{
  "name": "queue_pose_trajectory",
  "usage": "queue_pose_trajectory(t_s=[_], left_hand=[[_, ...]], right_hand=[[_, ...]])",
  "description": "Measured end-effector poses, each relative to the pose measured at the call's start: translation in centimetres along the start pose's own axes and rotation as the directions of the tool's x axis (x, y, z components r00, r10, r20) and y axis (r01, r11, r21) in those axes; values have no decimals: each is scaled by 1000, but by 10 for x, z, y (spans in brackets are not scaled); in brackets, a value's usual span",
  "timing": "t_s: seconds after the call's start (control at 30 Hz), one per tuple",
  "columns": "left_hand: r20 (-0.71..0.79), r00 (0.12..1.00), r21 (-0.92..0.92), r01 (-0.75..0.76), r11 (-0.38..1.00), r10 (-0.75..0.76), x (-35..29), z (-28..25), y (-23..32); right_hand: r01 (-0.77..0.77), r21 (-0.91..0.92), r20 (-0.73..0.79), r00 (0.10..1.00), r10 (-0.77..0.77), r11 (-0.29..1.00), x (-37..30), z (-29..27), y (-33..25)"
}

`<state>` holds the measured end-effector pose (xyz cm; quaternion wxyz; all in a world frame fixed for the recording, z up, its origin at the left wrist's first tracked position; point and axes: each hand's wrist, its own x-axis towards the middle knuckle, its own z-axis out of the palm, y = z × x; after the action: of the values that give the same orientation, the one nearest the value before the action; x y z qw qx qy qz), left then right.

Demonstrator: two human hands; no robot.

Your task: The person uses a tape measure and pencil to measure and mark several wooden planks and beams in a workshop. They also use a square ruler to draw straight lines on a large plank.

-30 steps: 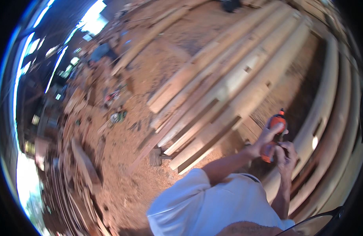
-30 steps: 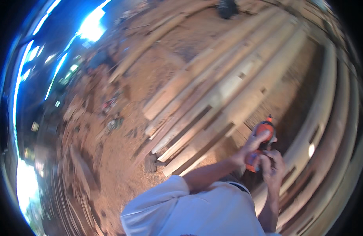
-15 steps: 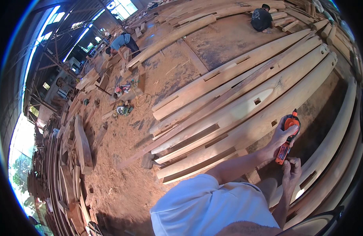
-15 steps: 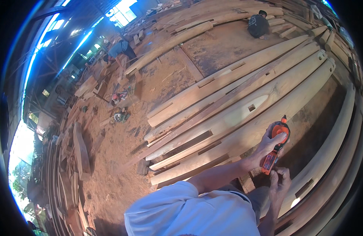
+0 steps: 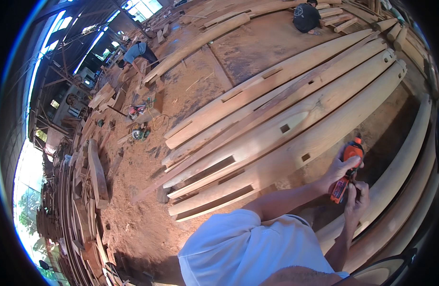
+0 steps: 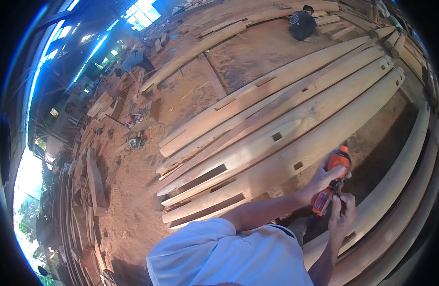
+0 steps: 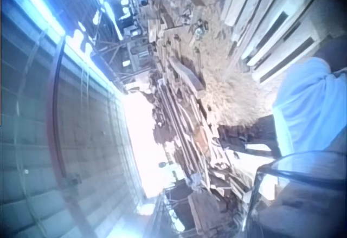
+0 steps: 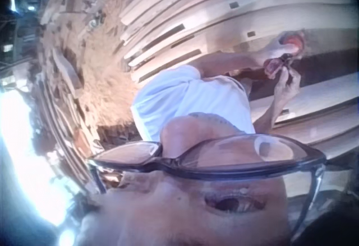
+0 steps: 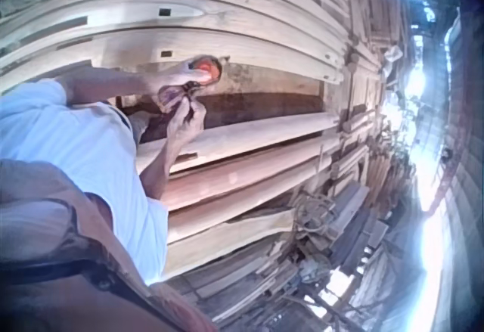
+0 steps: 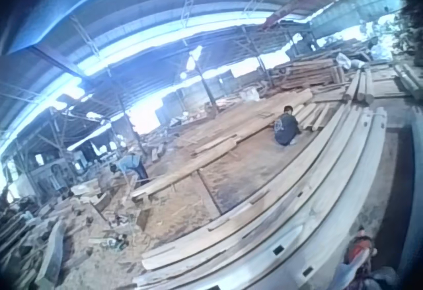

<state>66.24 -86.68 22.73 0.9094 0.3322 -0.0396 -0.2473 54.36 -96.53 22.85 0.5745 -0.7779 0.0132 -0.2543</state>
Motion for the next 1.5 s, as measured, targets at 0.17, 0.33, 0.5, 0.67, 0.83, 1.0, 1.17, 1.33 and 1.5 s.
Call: queue_pose_trajectory(t_s=[0.17,0.33,0.5,0.67,0.83,1.0,1.17,1.33,1.5], left_hand=[[-34,986,-3,166,986,-166,89,54,-33],[78,990,-53,118,992,-114,144,105,-90],[82,939,-44,339,940,-334,238,130,-103],[97,963,120,239,964,-251,308,142,-112],[150,924,177,325,929,-352,441,125,-143],[194,936,171,262,950,-293,513,183,-143],[166,920,318,291,902,-355,609,228,-164],[248,887,206,344,916,-389,682,285,-219],[273,908,308,231,923,-318,799,327,-287]], right_hand=[[-57,-27,54,997,58,998,47,-78,45],[-82,-94,-42,996,79,992,112,-144,66],[-31,77,-102,994,38,997,158,-172,92],[-14,-117,-61,998,7,993,270,-205,131],[42,-181,-77,995,-57,983,340,-231,188],[74,-160,-246,963,-112,984,435,-261,215],[-70,-106,-213,976,46,992,479,-296,239],[59,-211,-362,922,-135,976,556,-368,301],[8,-189,-352,933,-75,982,613,-450,370]])
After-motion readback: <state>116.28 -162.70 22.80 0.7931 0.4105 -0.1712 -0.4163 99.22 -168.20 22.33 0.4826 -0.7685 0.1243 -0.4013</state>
